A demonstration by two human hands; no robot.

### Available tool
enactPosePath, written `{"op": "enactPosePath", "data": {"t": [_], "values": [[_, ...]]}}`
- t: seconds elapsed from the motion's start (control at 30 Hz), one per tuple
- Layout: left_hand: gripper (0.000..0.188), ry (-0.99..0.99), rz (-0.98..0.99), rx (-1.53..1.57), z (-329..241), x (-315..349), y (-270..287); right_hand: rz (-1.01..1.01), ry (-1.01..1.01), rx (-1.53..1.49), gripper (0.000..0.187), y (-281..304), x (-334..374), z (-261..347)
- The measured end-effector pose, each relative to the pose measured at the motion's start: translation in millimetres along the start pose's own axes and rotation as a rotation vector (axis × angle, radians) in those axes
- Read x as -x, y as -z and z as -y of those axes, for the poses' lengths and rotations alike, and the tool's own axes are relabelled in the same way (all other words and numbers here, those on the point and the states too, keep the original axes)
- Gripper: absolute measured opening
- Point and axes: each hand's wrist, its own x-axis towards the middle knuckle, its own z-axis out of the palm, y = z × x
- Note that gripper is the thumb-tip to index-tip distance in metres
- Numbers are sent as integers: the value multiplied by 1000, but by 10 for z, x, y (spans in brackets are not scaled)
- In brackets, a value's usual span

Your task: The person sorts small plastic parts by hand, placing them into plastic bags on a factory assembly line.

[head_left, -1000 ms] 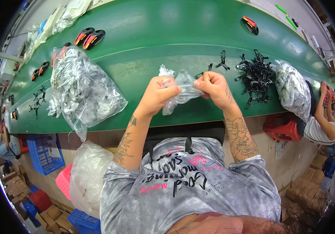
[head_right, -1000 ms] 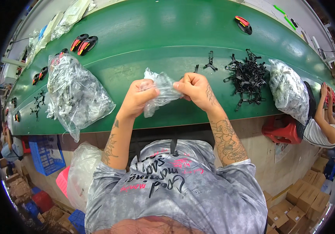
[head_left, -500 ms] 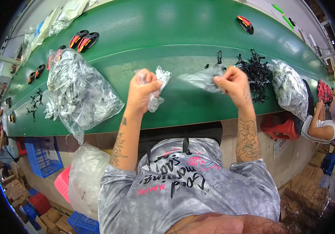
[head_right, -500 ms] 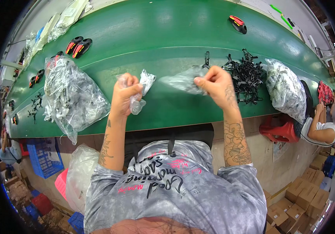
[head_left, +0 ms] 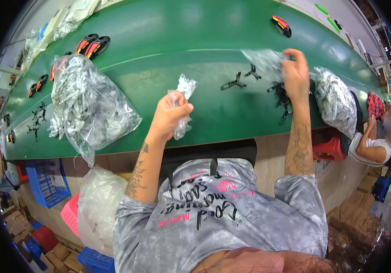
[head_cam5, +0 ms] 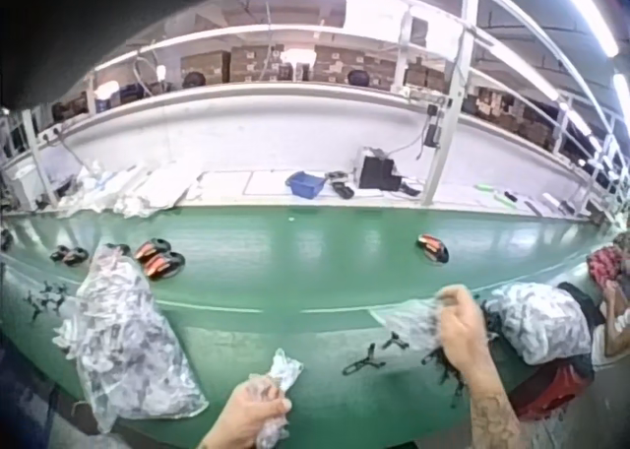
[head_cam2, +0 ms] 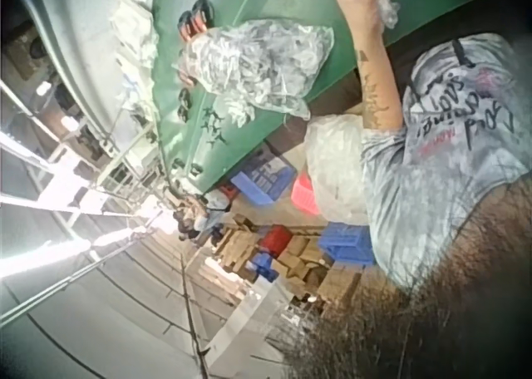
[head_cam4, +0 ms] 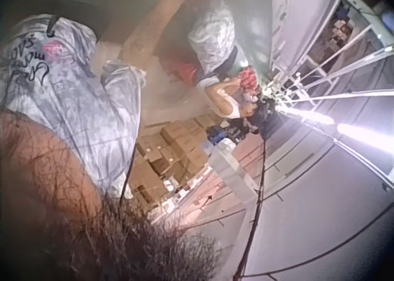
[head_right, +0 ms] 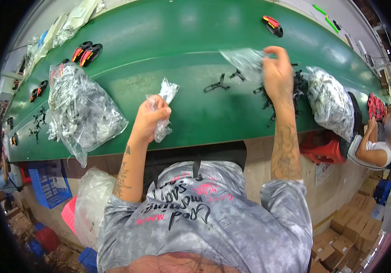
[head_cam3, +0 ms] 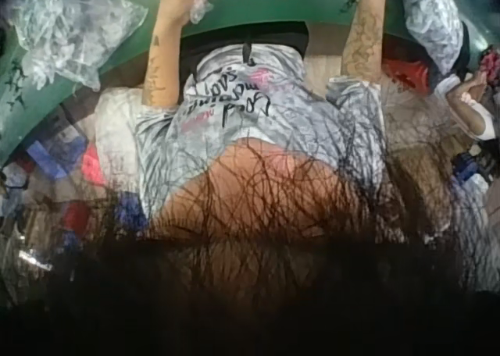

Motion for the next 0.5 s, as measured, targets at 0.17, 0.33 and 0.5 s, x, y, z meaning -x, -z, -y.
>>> {"op": "enactPosePath", "data": {"t": [0.17, 0.33, 0.5], "values": [[27, 88, -52, 18, -64, 153, -41, -181, 104, -111, 16, 116, 91, -73], [25, 97, 10, 0, -95, 195, -83, -160, 99, 21, 15, 81, 76, -81], [25, 90, -1, -29, -64, 174, -74, -223, 131, 37, 14, 49, 122, 57]]}}
